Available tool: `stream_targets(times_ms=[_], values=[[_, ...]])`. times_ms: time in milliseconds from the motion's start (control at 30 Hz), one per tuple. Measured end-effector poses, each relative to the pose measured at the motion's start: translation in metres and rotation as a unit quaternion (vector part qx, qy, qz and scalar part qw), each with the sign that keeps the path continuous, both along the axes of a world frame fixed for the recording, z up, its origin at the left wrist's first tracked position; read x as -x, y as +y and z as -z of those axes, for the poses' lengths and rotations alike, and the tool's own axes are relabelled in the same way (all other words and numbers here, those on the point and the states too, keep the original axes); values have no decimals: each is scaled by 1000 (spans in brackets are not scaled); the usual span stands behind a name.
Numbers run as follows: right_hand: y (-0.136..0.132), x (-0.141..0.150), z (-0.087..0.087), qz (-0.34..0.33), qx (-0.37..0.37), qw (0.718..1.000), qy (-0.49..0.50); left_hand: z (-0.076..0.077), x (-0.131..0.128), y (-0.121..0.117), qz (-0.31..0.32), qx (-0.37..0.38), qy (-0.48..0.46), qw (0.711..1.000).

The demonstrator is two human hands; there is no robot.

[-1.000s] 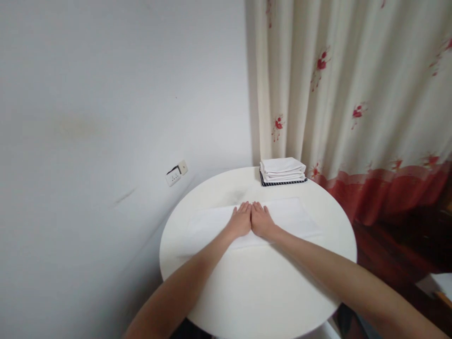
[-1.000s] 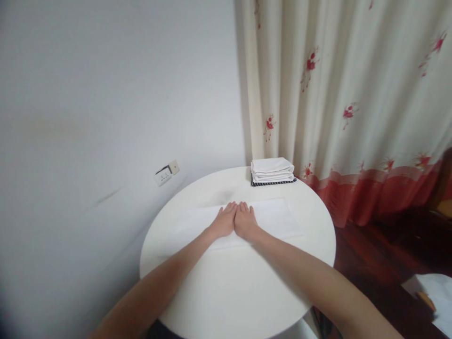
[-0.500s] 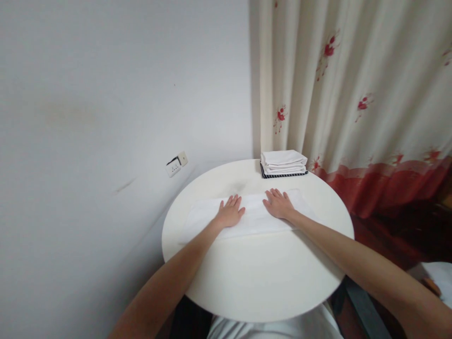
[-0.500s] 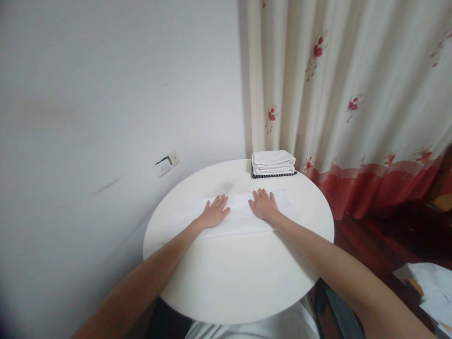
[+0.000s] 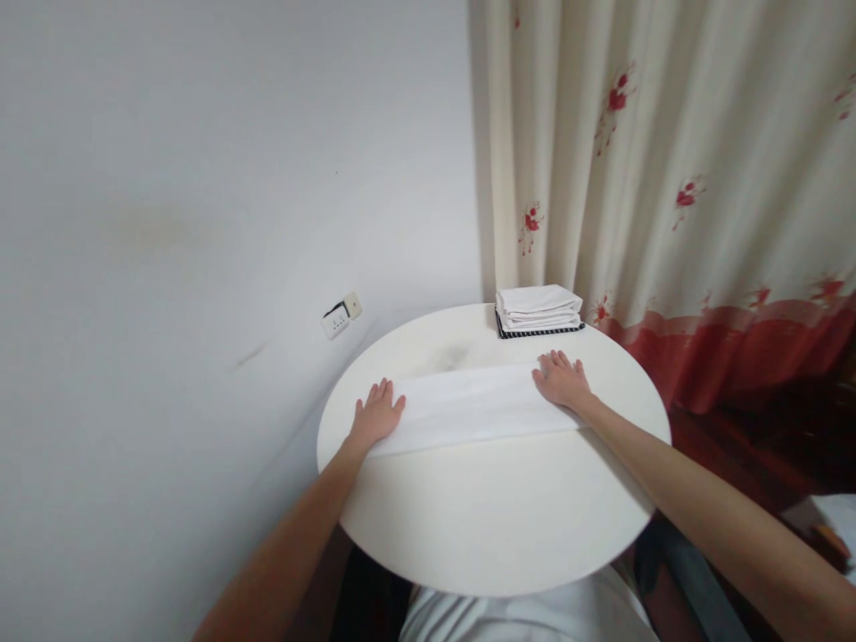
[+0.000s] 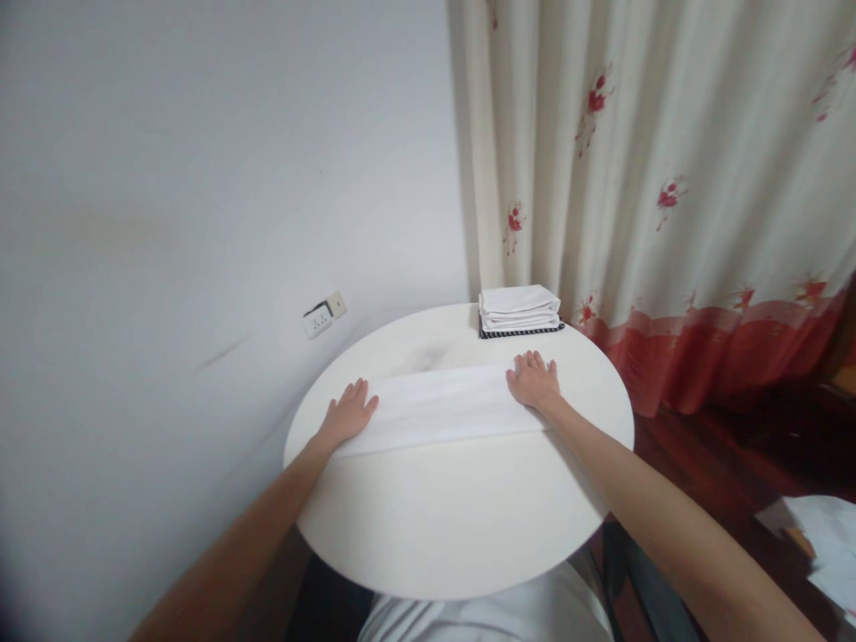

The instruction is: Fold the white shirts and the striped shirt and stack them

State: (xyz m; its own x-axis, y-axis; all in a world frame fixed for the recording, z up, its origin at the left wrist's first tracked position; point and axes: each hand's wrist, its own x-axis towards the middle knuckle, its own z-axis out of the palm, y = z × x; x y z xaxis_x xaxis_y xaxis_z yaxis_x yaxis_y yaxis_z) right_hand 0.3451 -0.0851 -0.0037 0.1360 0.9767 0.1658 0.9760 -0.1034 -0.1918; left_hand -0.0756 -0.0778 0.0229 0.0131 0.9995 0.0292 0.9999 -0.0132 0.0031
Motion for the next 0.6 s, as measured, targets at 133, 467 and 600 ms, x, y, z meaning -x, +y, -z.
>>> stream_targets(times_ms=[133, 467, 600], values=[[-8, 12, -11, 28, -68, 997, -24, -6, -13, -9, 0, -64, 38, 997], [-33, 68, -13, -266, 13, 963, 25, 6, -59, -46, 261, 19, -29, 965], [-8, 38, -12, -207, 44, 977, 7, 0, -34, -1, 171, 53, -11, 984]])
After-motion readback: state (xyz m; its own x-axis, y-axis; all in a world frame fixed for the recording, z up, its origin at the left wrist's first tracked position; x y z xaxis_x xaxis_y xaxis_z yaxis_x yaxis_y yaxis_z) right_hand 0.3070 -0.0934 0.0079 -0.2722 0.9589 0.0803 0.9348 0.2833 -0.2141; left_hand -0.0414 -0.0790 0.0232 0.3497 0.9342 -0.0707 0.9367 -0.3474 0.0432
